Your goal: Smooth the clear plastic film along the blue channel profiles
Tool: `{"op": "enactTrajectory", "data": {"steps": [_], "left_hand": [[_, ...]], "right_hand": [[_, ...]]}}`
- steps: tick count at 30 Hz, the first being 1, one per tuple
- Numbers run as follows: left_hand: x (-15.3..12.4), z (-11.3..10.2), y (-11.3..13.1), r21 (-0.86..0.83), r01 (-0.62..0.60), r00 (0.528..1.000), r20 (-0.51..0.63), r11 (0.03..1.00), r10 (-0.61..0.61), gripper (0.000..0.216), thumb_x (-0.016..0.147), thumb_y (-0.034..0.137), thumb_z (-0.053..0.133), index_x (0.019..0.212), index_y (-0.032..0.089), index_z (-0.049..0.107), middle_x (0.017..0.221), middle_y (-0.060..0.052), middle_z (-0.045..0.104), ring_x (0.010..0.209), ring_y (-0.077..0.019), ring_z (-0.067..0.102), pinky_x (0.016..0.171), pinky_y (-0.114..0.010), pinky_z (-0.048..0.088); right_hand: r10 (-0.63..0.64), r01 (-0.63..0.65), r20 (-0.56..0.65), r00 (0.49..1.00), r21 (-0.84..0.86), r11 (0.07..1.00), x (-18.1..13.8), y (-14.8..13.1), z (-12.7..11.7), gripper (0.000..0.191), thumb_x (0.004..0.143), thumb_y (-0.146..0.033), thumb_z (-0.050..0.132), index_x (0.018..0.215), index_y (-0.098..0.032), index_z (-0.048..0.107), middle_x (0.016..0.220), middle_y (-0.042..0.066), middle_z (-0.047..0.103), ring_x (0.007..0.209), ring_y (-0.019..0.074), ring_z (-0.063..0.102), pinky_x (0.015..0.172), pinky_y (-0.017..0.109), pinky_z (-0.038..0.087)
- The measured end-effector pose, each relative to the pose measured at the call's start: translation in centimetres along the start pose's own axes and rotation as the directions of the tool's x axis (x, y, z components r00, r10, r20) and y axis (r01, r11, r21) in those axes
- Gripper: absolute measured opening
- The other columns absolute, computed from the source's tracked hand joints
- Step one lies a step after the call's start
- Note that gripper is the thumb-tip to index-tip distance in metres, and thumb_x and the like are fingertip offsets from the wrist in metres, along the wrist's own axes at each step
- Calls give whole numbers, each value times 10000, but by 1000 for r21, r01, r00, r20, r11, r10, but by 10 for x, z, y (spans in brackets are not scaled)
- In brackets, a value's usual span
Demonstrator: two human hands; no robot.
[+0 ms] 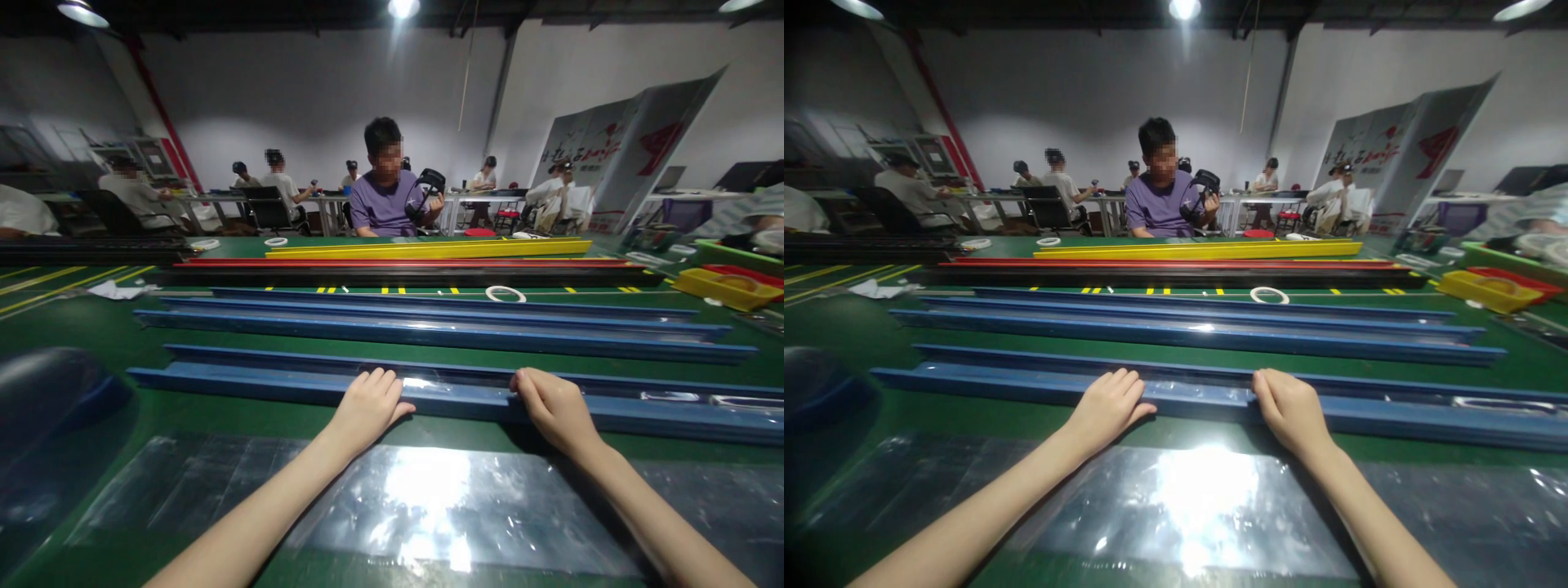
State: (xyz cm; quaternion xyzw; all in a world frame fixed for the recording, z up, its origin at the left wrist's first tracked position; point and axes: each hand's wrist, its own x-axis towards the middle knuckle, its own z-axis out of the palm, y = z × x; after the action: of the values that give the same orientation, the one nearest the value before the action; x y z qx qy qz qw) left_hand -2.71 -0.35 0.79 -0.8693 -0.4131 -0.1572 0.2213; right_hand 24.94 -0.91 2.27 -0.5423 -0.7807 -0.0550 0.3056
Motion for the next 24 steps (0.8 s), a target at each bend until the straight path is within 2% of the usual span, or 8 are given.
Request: {"op": "enactTrajectory", "data": {"steps": [4,9,14,17,24], "left_hand": [[0,1,0,-26,4,1000,-6,1000,-4,292,800,424,447,692,155,480,689,-35,507,678,-174,478,569,-281,299],[0,1,0,-18,6,1000,3,1000,-6,296,796,430,450,698,153,483,695,-39,510,677,-176,478,569,-282,305],[0,-1,0,-7,3,1000,23,1000,-3,292,786,431,465,703,152,487,696,-37,514,682,-180,481,576,-285,316],[0,-1,0,-25,10,1000,21,1000,-9,296,797,431,448,702,153,486,698,-39,513,687,-176,481,577,-283,316],[0,-2,1,-5,3,1000,29,1000,-3,295,804,428,440,696,158,488,695,-38,515,681,-177,477,573,-288,317]], "right_hand": [[41,-43,-57,998,-34,998,-4,5,-6,383,863,-348,236,643,-204,514,621,33,587,614,147,553,578,247,371],[96,-97,37,995,32,995,-6,7,-12,347,872,-333,217,768,-218,528,747,27,633,713,148,585,635,252,403],[-8,2,142,990,41,999,-5,-1,-12,355,866,-343,231,845,-207,558,839,50,642,775,158,586,678,272,427],[-69,67,163,984,16,998,-5,-6,-11,363,860,-344,240,850,-200,573,834,62,641,763,160,585,675,279,438],[-123,140,199,972,-70,988,-6,-4,-6,379,868,-337,228,898,-188,575,863,78,628,789,164,578,692,281,434]]}}
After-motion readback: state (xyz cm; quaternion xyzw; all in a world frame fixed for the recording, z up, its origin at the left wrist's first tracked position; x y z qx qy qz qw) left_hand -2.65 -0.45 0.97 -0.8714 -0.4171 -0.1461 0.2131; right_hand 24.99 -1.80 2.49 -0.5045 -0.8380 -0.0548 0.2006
